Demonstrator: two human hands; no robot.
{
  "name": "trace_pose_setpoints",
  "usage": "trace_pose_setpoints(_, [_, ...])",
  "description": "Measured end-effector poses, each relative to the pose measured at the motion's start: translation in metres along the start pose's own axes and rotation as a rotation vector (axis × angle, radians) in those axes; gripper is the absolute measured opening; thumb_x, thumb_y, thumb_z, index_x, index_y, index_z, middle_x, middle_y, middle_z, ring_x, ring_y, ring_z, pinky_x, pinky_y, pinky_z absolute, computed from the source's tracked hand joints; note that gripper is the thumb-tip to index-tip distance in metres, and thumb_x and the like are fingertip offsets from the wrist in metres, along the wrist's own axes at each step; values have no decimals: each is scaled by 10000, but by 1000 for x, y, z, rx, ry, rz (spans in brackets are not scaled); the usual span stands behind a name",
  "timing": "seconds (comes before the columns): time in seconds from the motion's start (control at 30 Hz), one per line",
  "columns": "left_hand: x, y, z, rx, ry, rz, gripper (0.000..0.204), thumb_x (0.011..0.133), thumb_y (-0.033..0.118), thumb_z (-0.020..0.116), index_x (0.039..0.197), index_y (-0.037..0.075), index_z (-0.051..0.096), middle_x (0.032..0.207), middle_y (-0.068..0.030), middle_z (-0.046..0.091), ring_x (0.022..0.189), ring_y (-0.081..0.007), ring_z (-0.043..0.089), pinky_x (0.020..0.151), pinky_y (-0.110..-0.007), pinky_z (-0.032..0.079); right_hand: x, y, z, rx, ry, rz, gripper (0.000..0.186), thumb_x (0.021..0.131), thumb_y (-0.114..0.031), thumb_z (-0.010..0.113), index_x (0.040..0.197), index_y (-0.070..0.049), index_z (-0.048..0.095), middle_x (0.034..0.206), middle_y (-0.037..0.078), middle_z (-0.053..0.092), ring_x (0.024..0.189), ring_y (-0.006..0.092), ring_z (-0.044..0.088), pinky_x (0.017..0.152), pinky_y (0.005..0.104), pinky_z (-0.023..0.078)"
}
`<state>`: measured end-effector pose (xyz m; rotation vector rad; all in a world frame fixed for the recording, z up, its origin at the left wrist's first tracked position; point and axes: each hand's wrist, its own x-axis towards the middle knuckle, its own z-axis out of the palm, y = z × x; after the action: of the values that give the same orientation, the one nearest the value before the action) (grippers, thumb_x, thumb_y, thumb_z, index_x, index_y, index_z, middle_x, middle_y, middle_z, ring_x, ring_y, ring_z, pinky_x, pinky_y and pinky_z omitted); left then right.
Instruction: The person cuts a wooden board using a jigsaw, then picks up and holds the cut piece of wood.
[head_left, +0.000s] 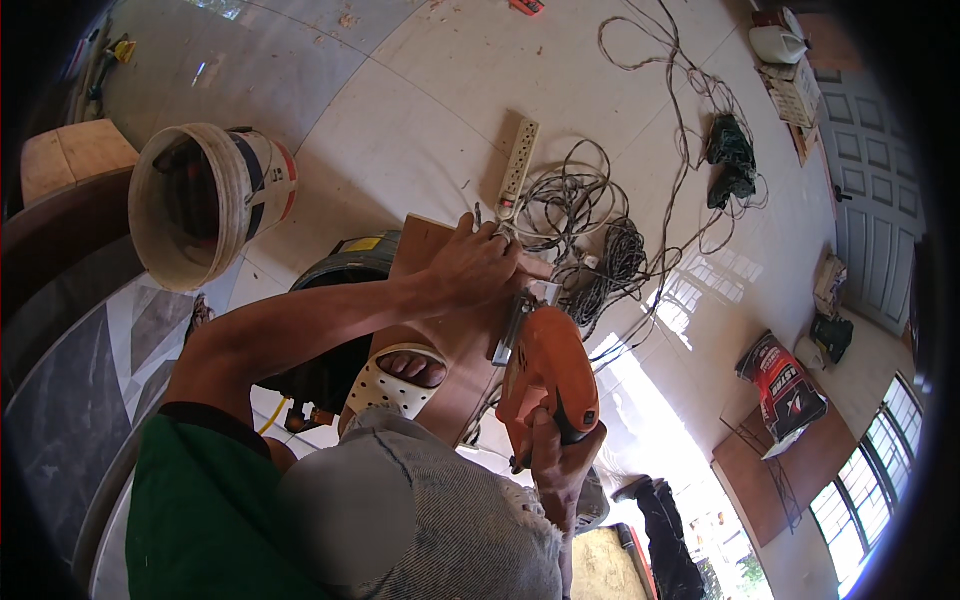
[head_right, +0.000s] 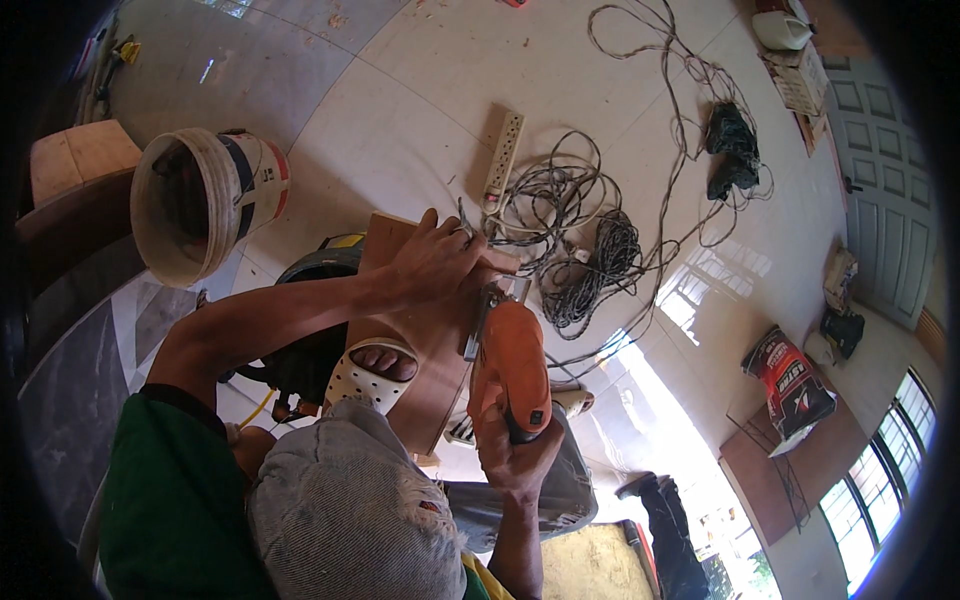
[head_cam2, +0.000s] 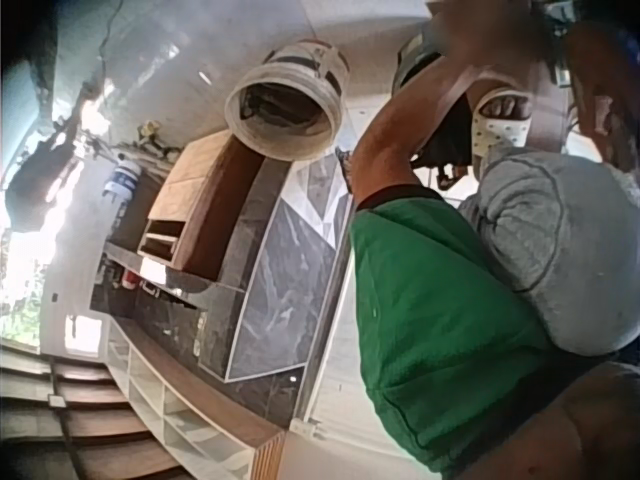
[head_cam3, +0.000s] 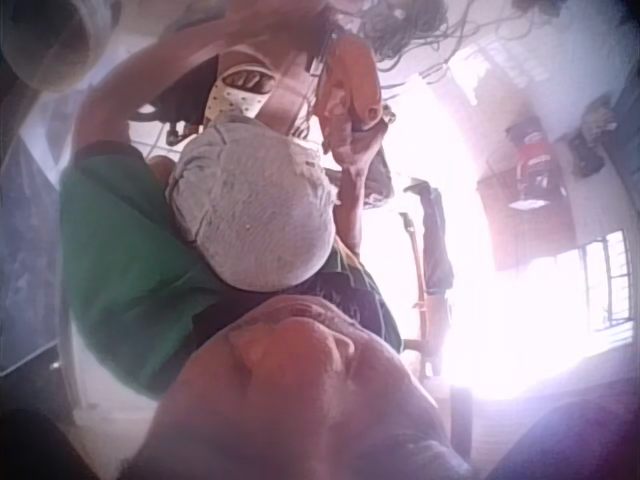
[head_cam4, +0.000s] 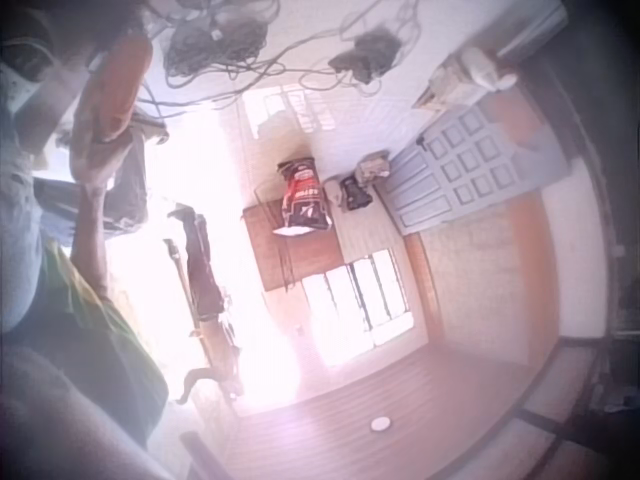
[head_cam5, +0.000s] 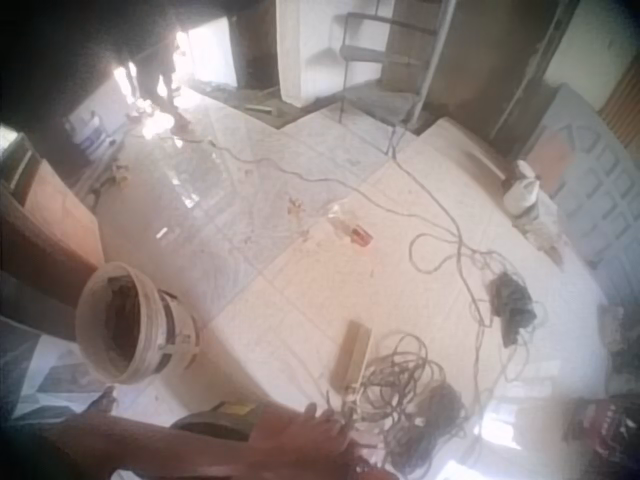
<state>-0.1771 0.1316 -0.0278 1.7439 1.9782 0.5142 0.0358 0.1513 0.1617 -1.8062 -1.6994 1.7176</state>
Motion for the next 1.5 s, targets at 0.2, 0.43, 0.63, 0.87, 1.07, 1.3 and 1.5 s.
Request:
trace_pose_setpoints(0.2, [-1,0,0,-23,23,0,491,958,457,643,1149,4,647,963,-165,703,1016,-360,659,925,-533,415,1,-4,1,-5,-10,15,170,831,-157,694,820,1,633,658,48,641,591,120,624,568,301,506])
trace_pose_setpoints(0.43, [-1,0,-1,-22,31,7,446,960,423,650,1130,10,650,962,-161,702,1005,-357,661,912,-523,416,3,-3,-1,-29,-28,-14,193,853,-181,696,824,0,634,643,36,624,581,115,610,557,303,492])
trace_pose_setpoints(0.63, [0,-1,2,-7,119,28,441,958,435,656,1090,14,657,923,-157,702,981,-354,667,900,-524,426,6,0,-2,-26,-40,-46,217,848,-203,701,814,-3,625,647,35,617,582,118,601,554,302,479])
trace_pose_setpoints(0.87, [-1,0,3,2,77,8,482,946,452,665,1133,8,663,905,-149,696,973,-346,664,891,-520,427,7,3,-3,-44,-44,-43,252,843,-238,704,815,1,626,665,44,620,602,127,607,571,310,486])
trace_pose_setpoints(1.07, [-2,-1,4,2,108,21,493,935,452,674,1141,5,666,886,-143,695,964,-341,662,883,-514,426,10,5,-2,-60,-46,-162,207,859,-152,653,911,48,637,626,68,629,445,126,579,429,279,450])
trace_pose_setpoints(1.3, [0,0,4,8,112,10,484,936,449,672,1127,4,668,854,-144,699,952,-339,671,872,-512,429,7,-6,1,-12,-14,-32,222,836,-193,690,861,22,642,699,48,653,630,122,624,590,299,501])
trace_pose_setpoints(1.5, [0,0,3,2,95,3,469,939,426,668,1134,-1,666,858,-144,701,946,-336,675,864,-509,430,6,-15,3,24,-4,26,185,852,-157,689,871,23,650,664,33,652,601,98,627,549,274,493])
